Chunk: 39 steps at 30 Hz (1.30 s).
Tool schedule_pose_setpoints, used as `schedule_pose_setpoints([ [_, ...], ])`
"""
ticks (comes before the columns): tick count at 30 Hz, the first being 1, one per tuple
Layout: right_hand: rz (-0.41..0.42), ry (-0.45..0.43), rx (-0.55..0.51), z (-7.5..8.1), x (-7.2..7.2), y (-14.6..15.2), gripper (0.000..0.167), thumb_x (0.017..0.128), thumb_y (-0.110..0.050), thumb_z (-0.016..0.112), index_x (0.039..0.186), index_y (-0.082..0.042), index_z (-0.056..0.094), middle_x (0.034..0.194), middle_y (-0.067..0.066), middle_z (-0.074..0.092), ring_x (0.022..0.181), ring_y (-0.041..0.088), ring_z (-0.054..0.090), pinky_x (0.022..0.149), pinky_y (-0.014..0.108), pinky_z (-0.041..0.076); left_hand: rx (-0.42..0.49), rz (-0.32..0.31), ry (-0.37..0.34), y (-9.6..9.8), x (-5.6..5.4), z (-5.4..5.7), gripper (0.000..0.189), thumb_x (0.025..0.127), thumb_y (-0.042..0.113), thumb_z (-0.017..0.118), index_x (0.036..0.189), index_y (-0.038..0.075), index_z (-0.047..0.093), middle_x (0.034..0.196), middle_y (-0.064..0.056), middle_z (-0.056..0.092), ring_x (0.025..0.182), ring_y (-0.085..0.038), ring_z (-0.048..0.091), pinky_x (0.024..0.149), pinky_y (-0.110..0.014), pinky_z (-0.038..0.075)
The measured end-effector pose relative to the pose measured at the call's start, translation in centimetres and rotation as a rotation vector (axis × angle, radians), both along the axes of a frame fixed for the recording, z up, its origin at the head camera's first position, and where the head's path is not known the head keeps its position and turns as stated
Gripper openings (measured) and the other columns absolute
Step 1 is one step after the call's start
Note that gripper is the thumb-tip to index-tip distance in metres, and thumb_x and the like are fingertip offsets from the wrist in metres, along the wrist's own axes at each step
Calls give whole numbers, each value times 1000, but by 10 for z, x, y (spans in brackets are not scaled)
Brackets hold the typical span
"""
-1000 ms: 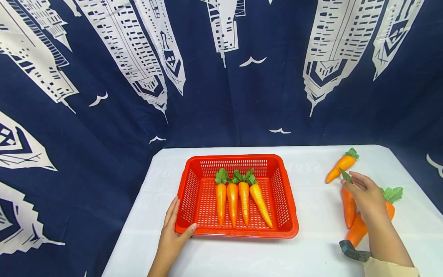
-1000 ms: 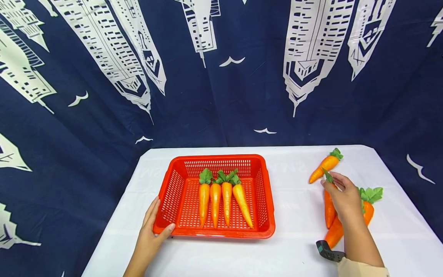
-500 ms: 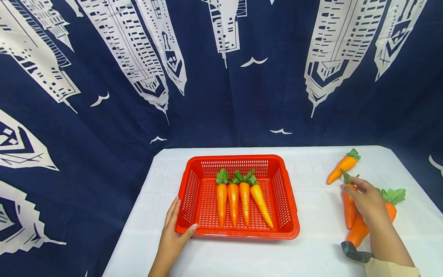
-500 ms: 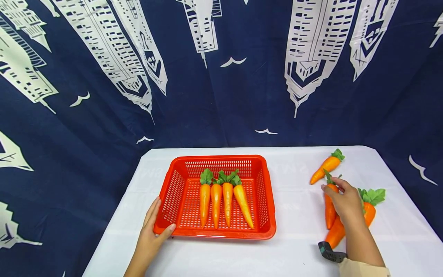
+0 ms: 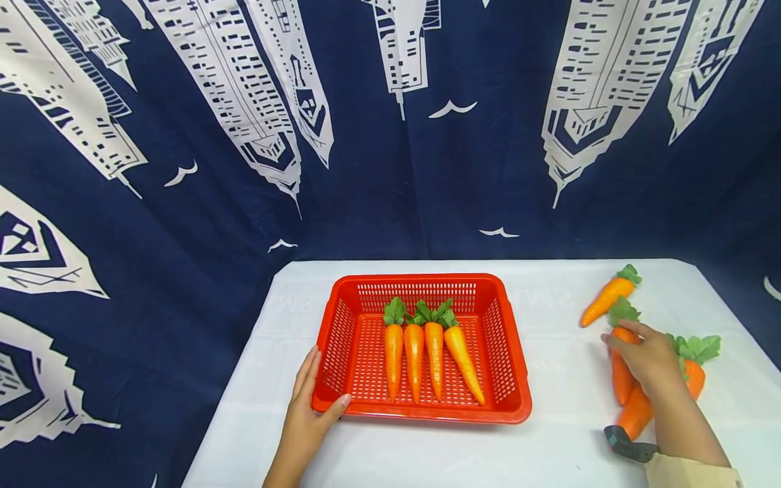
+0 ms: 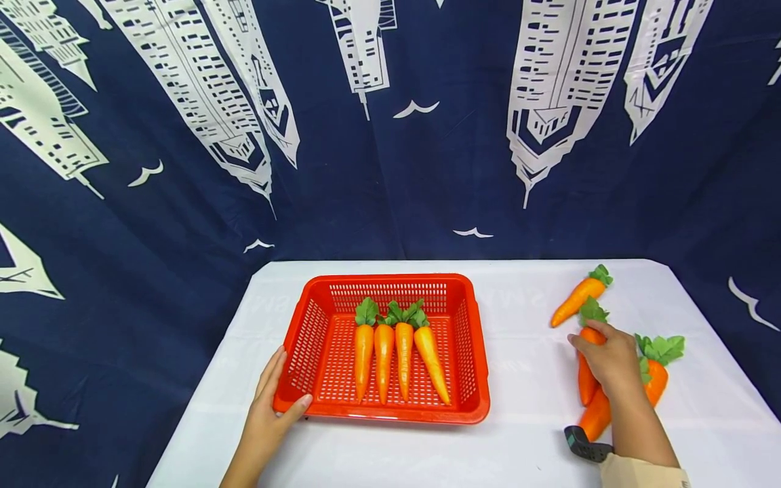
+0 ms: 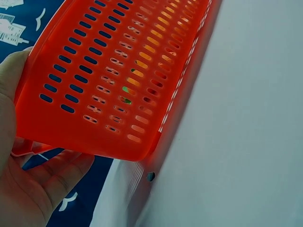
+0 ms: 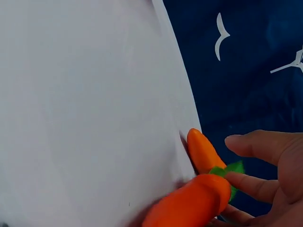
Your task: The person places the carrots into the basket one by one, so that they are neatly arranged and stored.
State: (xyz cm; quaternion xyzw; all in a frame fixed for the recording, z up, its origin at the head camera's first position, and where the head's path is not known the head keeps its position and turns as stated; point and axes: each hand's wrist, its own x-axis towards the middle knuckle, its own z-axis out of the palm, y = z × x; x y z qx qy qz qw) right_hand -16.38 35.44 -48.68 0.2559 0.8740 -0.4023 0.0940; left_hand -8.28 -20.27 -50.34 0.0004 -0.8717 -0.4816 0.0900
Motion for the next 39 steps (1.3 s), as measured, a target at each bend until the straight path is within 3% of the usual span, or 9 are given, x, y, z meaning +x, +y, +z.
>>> schedule_pose_setpoints([
  [4, 25, -21, 7, 0, 0, 1, 81, 98, -45, 58, 160, -7, 22, 153, 44, 19, 122, 55, 34, 101, 69, 42, -9, 6, -6, 0, 0, 0, 95, 84, 29, 84, 160, 32, 27, 168, 11, 21, 150, -15, 29, 116, -39, 32],
  [8, 41, -14, 11, -1, 0, 2, 82, 98, -45, 57, 160, -6, 19, 154, 43, 19, 127, 58, 29, 102, 73, 37, 8, 1, -4, 1, 0, 0, 94, 85, 29, 83, 161, 29, 27, 168, 10, 20, 151, -21, 28, 115, -49, 33],
  [19, 10, 99, -9, -4, 2, 3, 74, 100, -35, 58, 159, -6, 25, 152, 41, 30, 130, 57, 36, 102, 70, 40, 17, -5, -6, 1, -1, 1, 94, 85, 32, 82, 161, 29, 27, 168, 11, 19, 153, -21, 25, 117, -53, 31],
  [23, -2, 138, -51, -3, 3, 2, 73, 101, -34, 57, 160, -6, 23, 159, 36, 24, 136, 57, 34, 104, 69, 40, 3, -5, -14, 2, 0, 1, 94, 86, 33, 82, 161, 29, 26, 168, 12, 18, 153, -23, 24, 117, -54, 31],
  [34, 30, 205, -93, 17, 4, -10, 76, 101, -46, 55, 161, -15, 21, 162, 31, 22, 135, 56, 38, 94, 63, 48, 19, 0, -19, 1, 1, 1, 94, 85, 31, 83, 161, 29, 27, 168, 10, 19, 153, -22, 23, 118, -56, 30],
  [39, 50, 221, -148, 29, 2, -19, 76, 100, -50, 55, 163, -25, 20, 165, 28, 20, 140, 56, 33, 101, 72, 41, 32, -5, -19, 1, 0, 1, 94, 85, 30, 83, 161, 31, 26, 168, 12, 18, 154, -24, 22, 117, -60, 30],
])
